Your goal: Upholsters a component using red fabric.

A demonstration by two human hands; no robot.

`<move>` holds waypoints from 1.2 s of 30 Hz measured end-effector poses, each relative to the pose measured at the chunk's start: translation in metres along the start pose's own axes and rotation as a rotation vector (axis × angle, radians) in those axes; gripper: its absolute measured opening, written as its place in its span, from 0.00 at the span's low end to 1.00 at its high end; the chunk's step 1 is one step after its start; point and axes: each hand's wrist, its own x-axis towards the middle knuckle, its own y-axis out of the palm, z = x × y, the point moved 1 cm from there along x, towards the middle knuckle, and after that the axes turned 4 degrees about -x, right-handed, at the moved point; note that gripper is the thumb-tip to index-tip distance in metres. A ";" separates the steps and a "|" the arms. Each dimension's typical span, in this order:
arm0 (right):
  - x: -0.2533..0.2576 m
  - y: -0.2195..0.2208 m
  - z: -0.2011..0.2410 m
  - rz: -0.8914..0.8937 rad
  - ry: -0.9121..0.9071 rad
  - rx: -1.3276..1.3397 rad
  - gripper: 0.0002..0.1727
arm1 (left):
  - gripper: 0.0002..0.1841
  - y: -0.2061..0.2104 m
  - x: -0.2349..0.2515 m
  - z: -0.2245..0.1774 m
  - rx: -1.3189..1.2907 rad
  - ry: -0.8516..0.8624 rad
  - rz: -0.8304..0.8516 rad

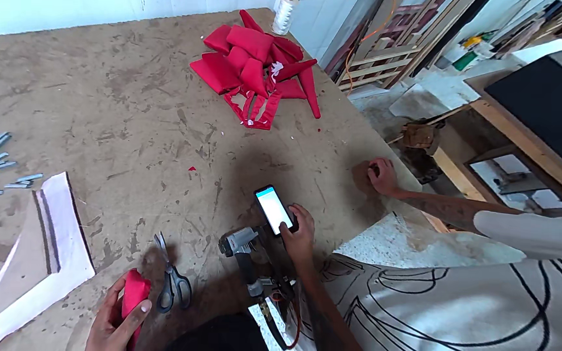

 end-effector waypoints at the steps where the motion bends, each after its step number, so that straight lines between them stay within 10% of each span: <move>1: 0.000 0.000 0.001 0.001 0.002 -0.012 0.28 | 0.45 0.000 0.000 0.000 -0.001 0.001 -0.001; 27: 0.040 0.008 0.027 0.199 0.007 -0.089 0.42 | 0.45 0.001 -0.001 0.000 0.008 -0.024 -0.040; 36: 0.007 -0.027 0.057 0.032 0.183 0.374 0.22 | 0.50 0.000 -0.002 -0.003 0.019 0.053 -0.020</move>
